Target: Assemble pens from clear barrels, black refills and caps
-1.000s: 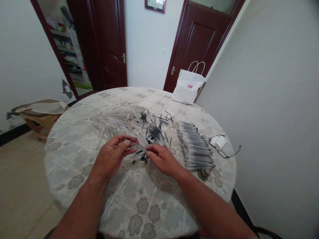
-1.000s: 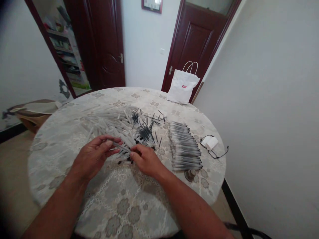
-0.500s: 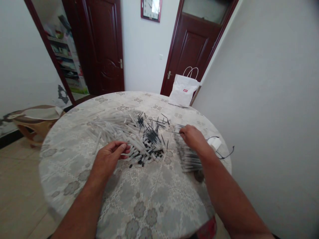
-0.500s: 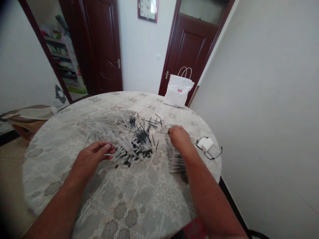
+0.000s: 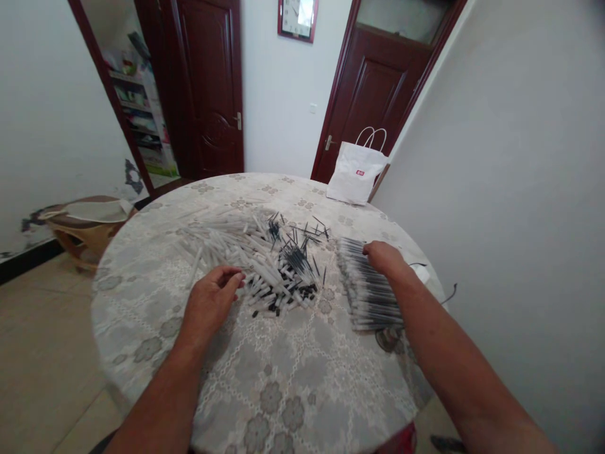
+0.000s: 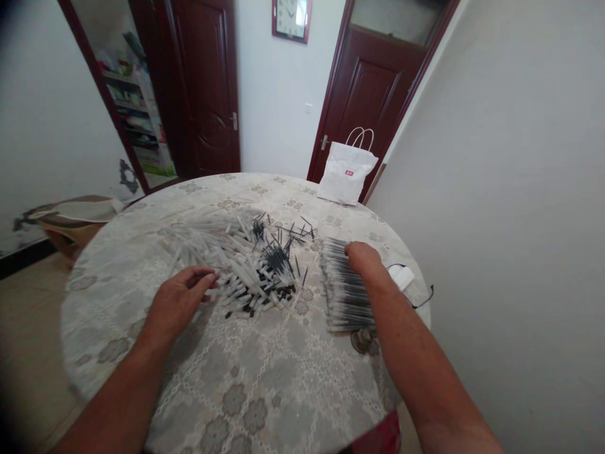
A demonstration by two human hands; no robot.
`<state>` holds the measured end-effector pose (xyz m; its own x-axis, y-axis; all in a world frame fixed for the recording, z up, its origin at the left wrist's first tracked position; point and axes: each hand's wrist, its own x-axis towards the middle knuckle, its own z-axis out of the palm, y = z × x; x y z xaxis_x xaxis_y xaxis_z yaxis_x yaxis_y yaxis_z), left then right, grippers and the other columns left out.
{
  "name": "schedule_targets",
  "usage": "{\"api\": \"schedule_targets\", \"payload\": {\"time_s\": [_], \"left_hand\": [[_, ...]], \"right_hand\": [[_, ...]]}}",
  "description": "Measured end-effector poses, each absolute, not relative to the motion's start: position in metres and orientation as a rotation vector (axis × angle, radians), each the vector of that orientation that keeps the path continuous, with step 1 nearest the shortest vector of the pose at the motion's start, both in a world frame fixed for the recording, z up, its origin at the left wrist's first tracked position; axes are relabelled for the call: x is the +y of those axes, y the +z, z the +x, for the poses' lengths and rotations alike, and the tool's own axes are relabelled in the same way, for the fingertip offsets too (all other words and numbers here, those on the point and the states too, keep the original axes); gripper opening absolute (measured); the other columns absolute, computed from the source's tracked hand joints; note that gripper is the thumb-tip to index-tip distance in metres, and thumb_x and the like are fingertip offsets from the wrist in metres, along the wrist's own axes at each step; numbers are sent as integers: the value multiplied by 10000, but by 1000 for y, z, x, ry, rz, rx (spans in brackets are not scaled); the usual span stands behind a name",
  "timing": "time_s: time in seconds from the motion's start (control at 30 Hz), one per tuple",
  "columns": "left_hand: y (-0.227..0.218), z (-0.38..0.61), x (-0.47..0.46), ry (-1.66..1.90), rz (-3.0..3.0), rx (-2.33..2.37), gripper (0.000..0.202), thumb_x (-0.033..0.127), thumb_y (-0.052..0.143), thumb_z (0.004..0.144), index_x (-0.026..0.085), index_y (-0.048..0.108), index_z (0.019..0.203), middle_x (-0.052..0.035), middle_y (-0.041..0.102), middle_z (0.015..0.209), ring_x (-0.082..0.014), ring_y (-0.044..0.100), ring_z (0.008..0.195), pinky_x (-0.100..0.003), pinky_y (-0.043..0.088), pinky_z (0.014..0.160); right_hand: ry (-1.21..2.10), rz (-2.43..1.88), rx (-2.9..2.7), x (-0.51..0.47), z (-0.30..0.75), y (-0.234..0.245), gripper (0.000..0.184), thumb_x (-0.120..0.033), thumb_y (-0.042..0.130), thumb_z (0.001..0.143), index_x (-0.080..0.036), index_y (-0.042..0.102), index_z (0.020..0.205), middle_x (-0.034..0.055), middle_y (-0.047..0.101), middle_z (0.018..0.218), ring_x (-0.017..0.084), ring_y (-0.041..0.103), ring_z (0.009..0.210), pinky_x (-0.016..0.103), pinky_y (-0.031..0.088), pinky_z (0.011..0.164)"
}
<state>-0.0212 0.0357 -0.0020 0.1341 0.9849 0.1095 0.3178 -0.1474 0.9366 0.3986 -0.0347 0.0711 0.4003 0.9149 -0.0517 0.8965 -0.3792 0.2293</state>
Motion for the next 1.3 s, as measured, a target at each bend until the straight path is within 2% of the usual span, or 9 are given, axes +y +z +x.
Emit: {"api": "schedule_targets", "payload": {"time_s": [0.1,0.17,0.3,0.4,0.5,0.73,0.93,1.13,1.3], "left_hand": [[-4,-21,36,1042,1678,1320,340,471,618,834,193,707,1008,-82,772,930,-260,737,860,-321,565,680],[-3,-20,34,1037,1742,1347,317,448,612,835,199,717,1000,-77,772,942,-258,728,870,-334,556,732],[0,-19,31,1027,1850,1365,271,407,589,847,205,726,963,-68,770,933,-248,708,869,-351,523,816],[-3,-18,30,1018,1866,1347,271,392,591,848,203,727,986,-70,769,924,-245,702,848,-346,511,803],[-8,-18,30,1035,1879,1313,261,394,604,851,215,738,986,-70,772,918,-248,702,828,-345,506,784],[-8,-16,26,1057,1887,1203,231,379,613,858,226,752,962,-80,769,924,-263,692,845,-371,501,807],[-7,-13,23,1020,1943,1213,192,337,613,869,233,758,939,-73,765,897,-264,694,831,-371,496,799],[-8,-12,20,963,2025,1191,228,317,589,898,202,754,1004,-97,769,927,-274,706,861,-376,492,798],[-9,-11,19,1008,1976,1147,205,345,636,872,226,769,974,-92,773,901,-271,708,837,-377,498,806]], "right_hand": [[168,2440,1639,-37,384,77,377,-167,474,970,-215,732,1241,163,716,1200,268,669,1096,317,478,862],[185,2424,1720,-39,363,80,356,-241,456,1004,-230,718,1245,145,715,1192,261,659,1109,313,466,876],[127,2365,2055,-47,298,72,297,-307,503,1001,-204,709,1189,113,723,1147,225,659,1070,279,434,889],[44,2312,2168,-51,248,57,244,-319,530,994,-196,708,1105,106,724,1085,217,663,1022,274,431,850],[-21,2275,2284,-51,213,42,249,-380,538,1005,-205,684,1104,97,711,1078,213,660,1016,273,435,843],[161,2281,2332,-37,174,29,313,-492,561,989,-213,620,1118,106,655,1104,236,648,1001,298,468,800],[164,2304,2240,-31,165,22,234,-401,531,1004,-189,610,1064,117,672,1056,223,673,915,290,457,757],[137,2360,2257,-41,168,15,263,-395,493,1009,-184,640,954,103,715,933,221,683,835,287,413,714],[79,2435,2347,-45,169,11,239,-337,501,1002,-192,647,882,86,729,884,204,673,813,277,389,717]]}}
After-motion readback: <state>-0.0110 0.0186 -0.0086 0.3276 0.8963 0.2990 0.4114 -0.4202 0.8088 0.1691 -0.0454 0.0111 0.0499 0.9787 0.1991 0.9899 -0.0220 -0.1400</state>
